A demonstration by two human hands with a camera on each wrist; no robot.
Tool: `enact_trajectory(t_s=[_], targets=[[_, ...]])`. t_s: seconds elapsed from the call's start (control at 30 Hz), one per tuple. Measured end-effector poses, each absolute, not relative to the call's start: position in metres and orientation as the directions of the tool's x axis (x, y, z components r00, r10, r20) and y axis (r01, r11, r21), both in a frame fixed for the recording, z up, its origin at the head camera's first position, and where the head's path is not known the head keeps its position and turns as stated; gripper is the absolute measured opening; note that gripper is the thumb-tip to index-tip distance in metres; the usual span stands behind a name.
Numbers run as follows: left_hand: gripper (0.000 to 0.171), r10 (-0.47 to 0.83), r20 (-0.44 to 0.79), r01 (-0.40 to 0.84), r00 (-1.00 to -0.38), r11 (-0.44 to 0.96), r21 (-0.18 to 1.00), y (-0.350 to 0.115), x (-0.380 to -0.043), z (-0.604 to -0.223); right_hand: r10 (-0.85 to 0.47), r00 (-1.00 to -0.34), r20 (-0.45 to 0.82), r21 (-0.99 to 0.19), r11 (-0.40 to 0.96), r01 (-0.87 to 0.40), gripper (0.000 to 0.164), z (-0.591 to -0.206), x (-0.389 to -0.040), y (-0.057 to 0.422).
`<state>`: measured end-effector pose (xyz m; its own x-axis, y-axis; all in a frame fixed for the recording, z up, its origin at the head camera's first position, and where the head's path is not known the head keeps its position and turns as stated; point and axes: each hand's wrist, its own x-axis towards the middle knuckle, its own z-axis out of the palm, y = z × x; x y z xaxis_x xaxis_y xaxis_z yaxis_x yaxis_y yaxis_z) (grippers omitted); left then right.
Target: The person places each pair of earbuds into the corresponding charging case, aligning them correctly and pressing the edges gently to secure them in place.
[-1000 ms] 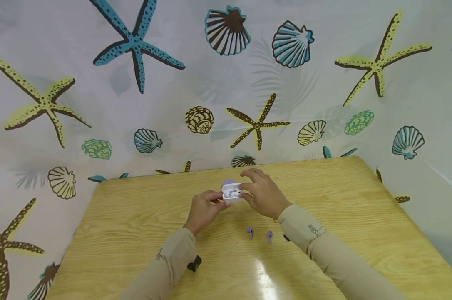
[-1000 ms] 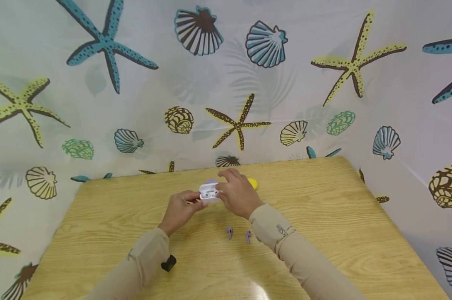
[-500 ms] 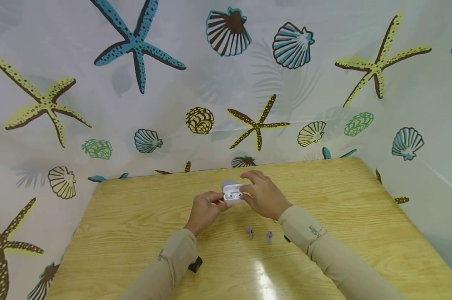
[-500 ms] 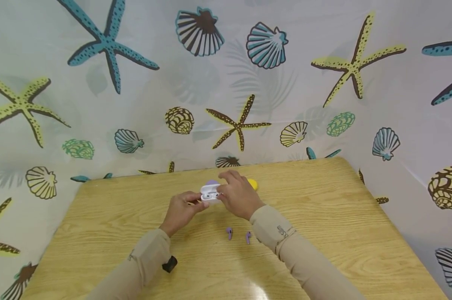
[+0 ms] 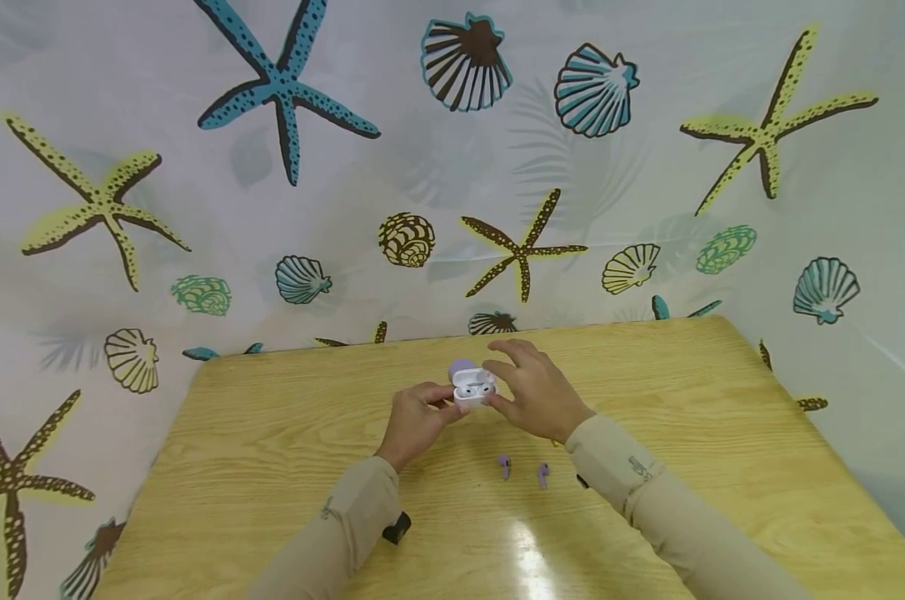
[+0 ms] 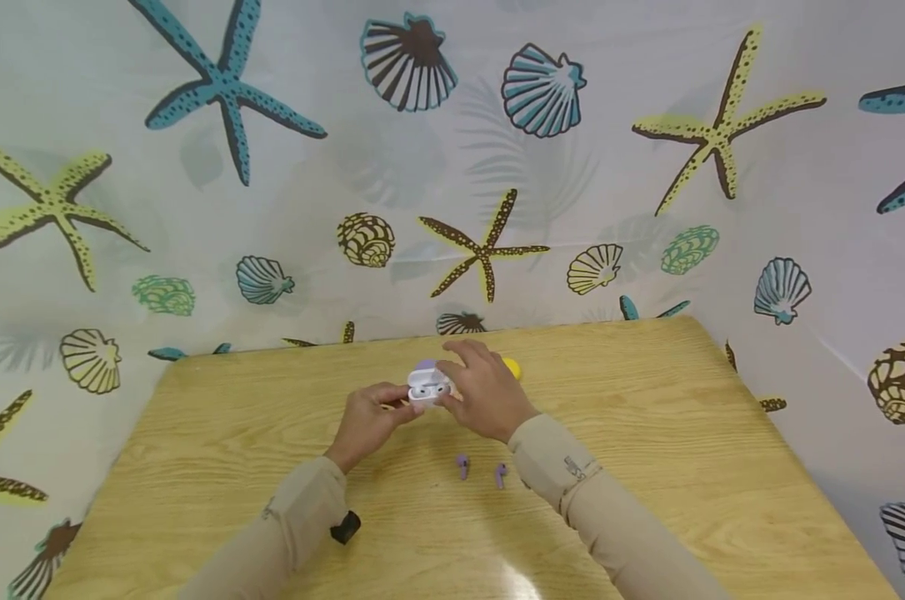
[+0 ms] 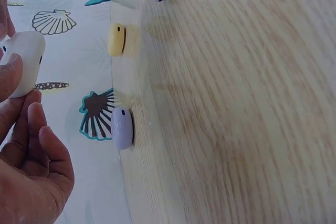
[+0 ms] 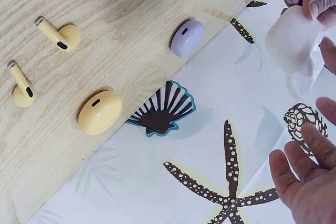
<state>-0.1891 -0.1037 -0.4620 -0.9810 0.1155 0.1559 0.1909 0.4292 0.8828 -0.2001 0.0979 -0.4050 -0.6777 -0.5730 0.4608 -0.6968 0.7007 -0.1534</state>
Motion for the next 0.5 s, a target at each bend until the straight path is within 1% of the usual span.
enact_trajectory(t_s=[0.07, 0.13, 0.2, 0.23, 0.3, 0.33, 0.5], targets=[[0.025, 0.118, 0.154, 0.190, -0.981, 0.430, 0.882, -0.102, -0.189, -0.462, -0.569, -0.693, 0.443, -0.134, 0.722, -0.679, 0.062, -0.405, -0.200, 0.098], [0.025, 0.118, 0.153, 0.190, -0.981, 0.432, 0.882, -0.101, -0.190, -0.462, -0.570, -0.719, 0.398, -0.118, 0.745, -0.657, 0.081, -0.406, -0.201, 0.098], [0.024, 0.119, 0.151, 0.188, -0.981, 0.431, 0.882, -0.101, -0.190, -0.462, -0.567, -0.748, 0.345, -0.108, 0.767, -0.632, 0.092, -0.408, -0.201, 0.098], [0.024, 0.121, 0.149, 0.187, -0.981, 0.430, 0.883, -0.101, -0.190, -0.462, -0.565, -0.759, 0.323, -0.106, 0.776, -0.622, 0.094, -0.409, -0.201, 0.098], [0.024, 0.123, 0.148, 0.187, -0.981, 0.428, 0.885, -0.100, -0.190, -0.463, -0.560, -0.772, 0.300, -0.108, 0.784, -0.611, 0.095, -0.413, -0.202, 0.098], [0.024, 0.125, 0.148, 0.188, -0.981, 0.426, 0.885, -0.100, -0.190, -0.463, -0.559, -0.773, 0.300, -0.109, 0.785, -0.610, 0.093, -0.415, -0.202, 0.098], [0.024, 0.132, 0.148, 0.191, -0.980, 0.413, 0.890, -0.101, -0.190, -0.462, -0.557, -0.749, 0.357, -0.105, 0.773, -0.625, 0.074, -0.421, -0.203, 0.099]])
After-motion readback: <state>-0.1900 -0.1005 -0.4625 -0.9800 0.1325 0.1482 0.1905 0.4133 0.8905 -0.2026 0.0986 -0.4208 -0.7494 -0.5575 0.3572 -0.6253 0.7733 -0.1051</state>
